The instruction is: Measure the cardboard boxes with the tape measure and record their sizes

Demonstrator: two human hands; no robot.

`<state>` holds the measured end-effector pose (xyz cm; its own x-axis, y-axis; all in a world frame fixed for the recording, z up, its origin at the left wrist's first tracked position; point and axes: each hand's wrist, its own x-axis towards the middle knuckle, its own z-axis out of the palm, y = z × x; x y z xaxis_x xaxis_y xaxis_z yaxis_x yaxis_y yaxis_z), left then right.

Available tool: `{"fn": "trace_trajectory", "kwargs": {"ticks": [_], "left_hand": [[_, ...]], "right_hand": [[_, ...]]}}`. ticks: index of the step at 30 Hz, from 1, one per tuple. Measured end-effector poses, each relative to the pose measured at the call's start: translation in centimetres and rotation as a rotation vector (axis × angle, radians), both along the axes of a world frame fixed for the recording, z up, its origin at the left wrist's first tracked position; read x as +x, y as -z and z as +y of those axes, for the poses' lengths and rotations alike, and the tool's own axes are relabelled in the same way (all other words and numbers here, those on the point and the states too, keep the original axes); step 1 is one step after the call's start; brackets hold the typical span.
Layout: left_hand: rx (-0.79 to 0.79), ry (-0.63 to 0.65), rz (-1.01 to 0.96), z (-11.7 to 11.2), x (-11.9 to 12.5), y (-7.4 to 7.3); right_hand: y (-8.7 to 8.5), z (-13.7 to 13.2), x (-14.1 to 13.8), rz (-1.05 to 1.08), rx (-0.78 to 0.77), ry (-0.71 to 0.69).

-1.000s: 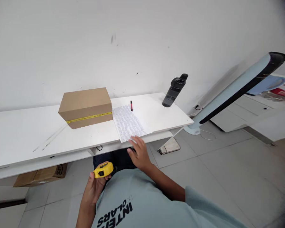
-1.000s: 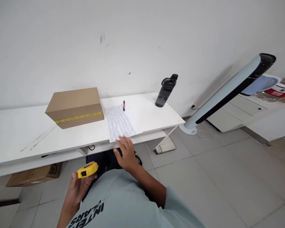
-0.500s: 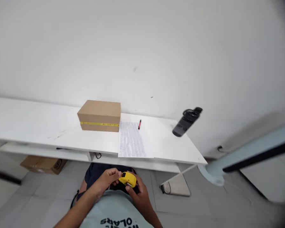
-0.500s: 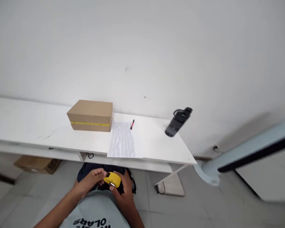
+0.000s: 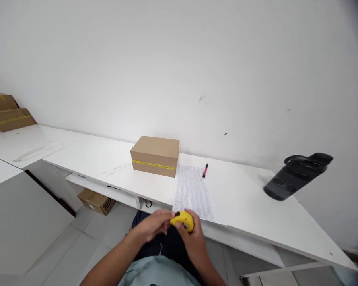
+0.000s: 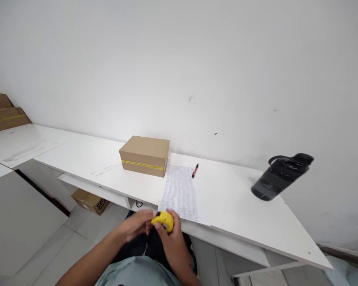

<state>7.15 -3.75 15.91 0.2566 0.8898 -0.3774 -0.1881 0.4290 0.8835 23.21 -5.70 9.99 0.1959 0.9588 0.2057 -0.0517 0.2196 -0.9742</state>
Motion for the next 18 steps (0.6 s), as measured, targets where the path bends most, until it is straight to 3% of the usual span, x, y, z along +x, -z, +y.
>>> {"fn": "trace_trajectory", "kwargs": {"ticks": [3, 5, 7, 9, 11, 13, 18], "left_hand": [[0.211, -0.143, 0.147, 5.3, -4.6, -5.5], [0.347, -0.292, 0.231, 9.2, -8.7, -9.3], [0.442, -0.447, 0.314, 13.1, -13.1, -12.2], [0.469, -0.595, 0.402, 16.4, -17.1, -13.7], [0.422, -0.687, 0.493, 18.9, -20.1, -13.8], [0.339, -0.707, 0.565, 20.4, -22.1, -12.7], [0.227, -0.641, 0.599, 21.9, -22.9, -9.6]], "right_hand": [[-5.8, 6.5, -0.1, 0.062, 0.043, 0.033], [-8.6, 11.5, 0.5, 0.089, 0.086, 0.052], [-10.5, 16.3, 1.6, 0.085, 0.152, 0.059], [-11.3, 20.2, 2.5, 0.060, 0.159, 0.072], [-11.3, 22.7, 3.2, 0.036, 0.137, 0.082], [-10.8, 24.1, 3.3, 0.011, 0.112, 0.080], [-9.7, 24.5, 2.2, -0.054, 0.104, 0.043]]}}
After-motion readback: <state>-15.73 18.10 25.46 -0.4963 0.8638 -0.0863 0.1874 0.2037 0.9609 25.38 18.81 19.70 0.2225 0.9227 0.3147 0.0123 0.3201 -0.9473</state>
